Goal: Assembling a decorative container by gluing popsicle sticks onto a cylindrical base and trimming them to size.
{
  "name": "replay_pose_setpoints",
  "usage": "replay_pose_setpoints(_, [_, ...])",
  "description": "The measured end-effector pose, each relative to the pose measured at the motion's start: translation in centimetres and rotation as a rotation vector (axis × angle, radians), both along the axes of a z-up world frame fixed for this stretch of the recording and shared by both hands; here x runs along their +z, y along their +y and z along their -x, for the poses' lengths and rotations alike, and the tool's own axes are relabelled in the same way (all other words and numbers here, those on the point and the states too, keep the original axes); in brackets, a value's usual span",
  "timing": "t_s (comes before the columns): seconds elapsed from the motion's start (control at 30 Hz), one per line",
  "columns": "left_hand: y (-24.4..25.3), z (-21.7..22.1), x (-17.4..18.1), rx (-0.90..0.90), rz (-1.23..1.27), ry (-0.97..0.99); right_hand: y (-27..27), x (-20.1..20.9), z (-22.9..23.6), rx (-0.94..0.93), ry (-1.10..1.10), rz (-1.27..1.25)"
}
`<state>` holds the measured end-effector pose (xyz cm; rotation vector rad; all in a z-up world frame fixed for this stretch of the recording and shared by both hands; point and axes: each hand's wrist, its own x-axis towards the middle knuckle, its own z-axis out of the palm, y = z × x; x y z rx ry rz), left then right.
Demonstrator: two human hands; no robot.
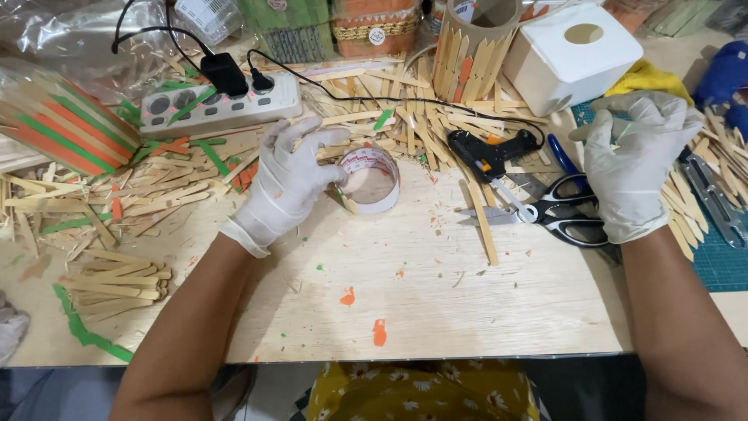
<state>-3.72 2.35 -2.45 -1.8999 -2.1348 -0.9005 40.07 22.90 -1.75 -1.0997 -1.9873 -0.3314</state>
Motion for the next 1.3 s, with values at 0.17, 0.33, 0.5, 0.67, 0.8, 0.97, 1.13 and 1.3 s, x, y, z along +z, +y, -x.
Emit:
replay_pose_setpoints(0.17, [0.0,0.6,-0.7,-0.050,-0.044,0.049,0.7,-0.6,-0.3,-0.009,-0.016,0.008])
replay_pose_setpoints(0.33, [-0.1,1.8,-1.1,-0.064,-0.034,-0.049,0.2,0.0,-0.3,0.048,-0.094,-0.107])
replay_pose_setpoints(0.5, [-3.9,0.8,4.3,-0.471,-0.480,0.520,0.6,-0.3,-0.4,-0.051,-0.044,-0.003])
replay_pose_setpoints(0.67, [-4.5,-0.5,5.1,-0.299,-0.712,0.823,0.5,-0.4,-0.2,-0.051,-0.093,-0.033])
replay_pose_setpoints(0.8, [-4.9,-1.2,5.2,-0.263,-0.677,0.837,2.4,-2.3,-1.3,-0.004,-0.093,-0.168])
replay_pose_setpoints(0.97, [-4.6,-1.0,3.4,-0.272,-0.673,0.783,1.3,-1.2,-0.6,0.032,-0.055,-0.145])
replay_pose_setpoints(1.13, [-3.5,-0.6,0.5,-0.320,-0.606,0.376,1.2,-0.7,-0.6,-0.039,-0.178,-0.204])
replay_pose_setpoints(1.3, [-3.1,-1.7,3.8,-0.332,-0.645,0.630,1.6,-1.1,-0.8,-0.006,-0.143,-0.196])
